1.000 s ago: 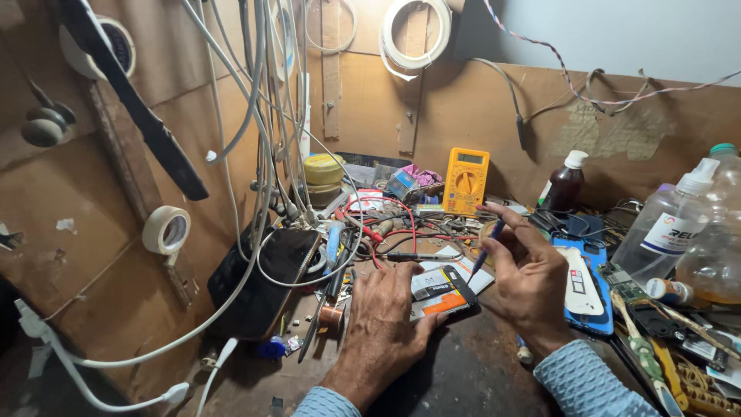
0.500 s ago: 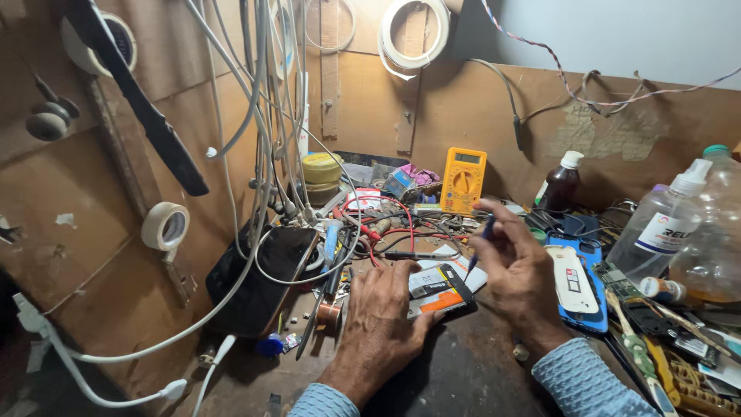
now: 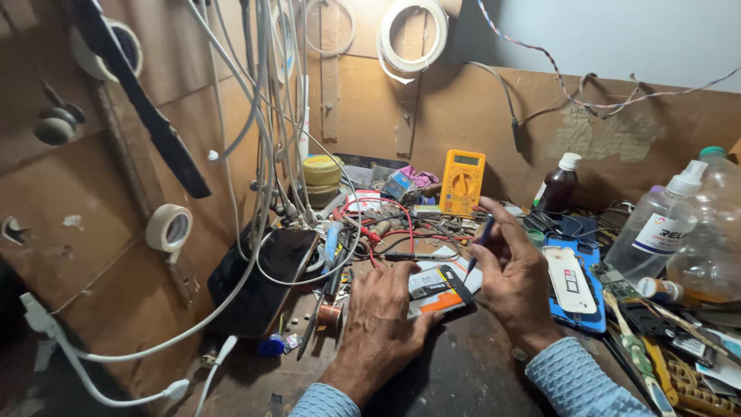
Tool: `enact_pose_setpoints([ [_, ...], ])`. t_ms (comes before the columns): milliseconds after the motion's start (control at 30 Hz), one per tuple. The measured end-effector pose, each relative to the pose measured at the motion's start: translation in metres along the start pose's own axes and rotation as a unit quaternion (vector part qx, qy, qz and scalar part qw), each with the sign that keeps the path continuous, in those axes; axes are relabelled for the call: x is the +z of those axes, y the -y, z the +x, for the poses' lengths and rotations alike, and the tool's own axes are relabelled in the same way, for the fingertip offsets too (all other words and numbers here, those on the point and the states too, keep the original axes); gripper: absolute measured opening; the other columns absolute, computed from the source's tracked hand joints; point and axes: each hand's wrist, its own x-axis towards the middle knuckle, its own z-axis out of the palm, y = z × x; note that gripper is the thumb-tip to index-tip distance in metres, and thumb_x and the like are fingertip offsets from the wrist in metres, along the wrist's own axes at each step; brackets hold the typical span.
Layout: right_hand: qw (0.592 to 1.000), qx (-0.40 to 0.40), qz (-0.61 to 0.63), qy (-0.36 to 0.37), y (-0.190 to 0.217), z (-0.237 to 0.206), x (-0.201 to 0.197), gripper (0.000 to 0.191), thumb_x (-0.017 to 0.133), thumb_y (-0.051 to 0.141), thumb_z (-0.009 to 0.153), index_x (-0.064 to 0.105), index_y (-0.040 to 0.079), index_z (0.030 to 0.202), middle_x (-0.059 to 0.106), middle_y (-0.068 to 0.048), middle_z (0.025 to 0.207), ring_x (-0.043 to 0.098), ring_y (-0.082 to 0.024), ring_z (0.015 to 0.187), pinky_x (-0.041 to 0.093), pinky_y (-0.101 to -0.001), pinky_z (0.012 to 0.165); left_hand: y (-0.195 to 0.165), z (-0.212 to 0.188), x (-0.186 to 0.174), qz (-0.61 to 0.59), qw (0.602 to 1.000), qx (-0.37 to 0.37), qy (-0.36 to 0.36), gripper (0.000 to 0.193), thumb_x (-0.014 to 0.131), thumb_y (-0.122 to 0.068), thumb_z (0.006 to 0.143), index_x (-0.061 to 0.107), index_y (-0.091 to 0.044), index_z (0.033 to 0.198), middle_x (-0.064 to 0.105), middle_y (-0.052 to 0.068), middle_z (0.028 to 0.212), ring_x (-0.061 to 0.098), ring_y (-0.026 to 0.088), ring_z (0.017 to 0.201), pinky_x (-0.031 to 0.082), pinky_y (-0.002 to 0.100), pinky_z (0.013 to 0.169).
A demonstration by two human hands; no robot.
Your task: The person uses a small blue-handled tool to carefully pry and separate components on a disassembled mobile phone battery pack. They repeatedly lift and adjust the battery and internal parts on a cluttered workbench while keeping the device steady with the other hand.
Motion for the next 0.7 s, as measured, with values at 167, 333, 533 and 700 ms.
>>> enact_pose_setpoints([
  [167, 1.0, -0.013, -0.02, 0.009, -0.001, -0.001, 0.0, 0.063, 0.07, -0.002, 0.087, 0.051, 0.012, 0.145, 0.058, -0.001, 0.094, 0.06, -0.008, 0.084, 0.056, -0.0245, 0.074, 0.003, -0.002, 0.002, 0.0, 0.998, 0.046, -0.049, 0.066, 0.087, -0.026, 0.073, 0.055, -0.002, 0.125, 0.065, 0.019, 0.108, 0.059, 0.035, 0.103, 0.04, 0.047, 0.09],
  [333, 0.999, -0.019, -0.042, 0.009, -0.004, -0.001, -0.003, 0.064, 0.067, -0.007, 0.088, 0.054, 0.013, 0.147, 0.06, -0.005, 0.089, 0.061, -0.013, 0.081, 0.056, -0.0281, 0.077, 0.003, 0.0, 0.002, 0.005, 1.0, 0.011, -0.006, 0.063, 0.087, -0.026, 0.074, 0.055, -0.004, 0.124, 0.065, 0.017, 0.107, 0.06, 0.033, 0.104, 0.04, 0.047, 0.091],
  [533, 1.0, -0.009, 0.017, -0.024, -0.007, -0.007, -0.009, 0.066, 0.055, -0.01, 0.093, 0.04, 0.009, 0.154, 0.067, -0.007, 0.104, 0.068, -0.013, 0.096, 0.056, -0.0274, 0.089, 0.001, 0.001, -0.001, 0.003, 1.0, 0.013, -0.007, 0.062, 0.086, -0.027, 0.074, 0.056, -0.004, 0.123, 0.066, 0.017, 0.105, 0.06, 0.033, 0.104, 0.04, 0.048, 0.093],
  [700, 0.997, 0.02, 0.058, -0.041, -0.01, -0.009, -0.026, 0.065, 0.052, -0.008, 0.096, 0.032, 0.007, 0.156, 0.066, -0.011, 0.106, 0.069, -0.016, 0.095, 0.059, -0.0313, 0.086, 0.001, 0.0, -0.001, -0.008, 1.0, 0.007, -0.015, 0.061, 0.087, -0.031, 0.076, 0.057, -0.005, 0.122, 0.065, 0.017, 0.106, 0.059, 0.033, 0.104, 0.04, 0.047, 0.093],
])
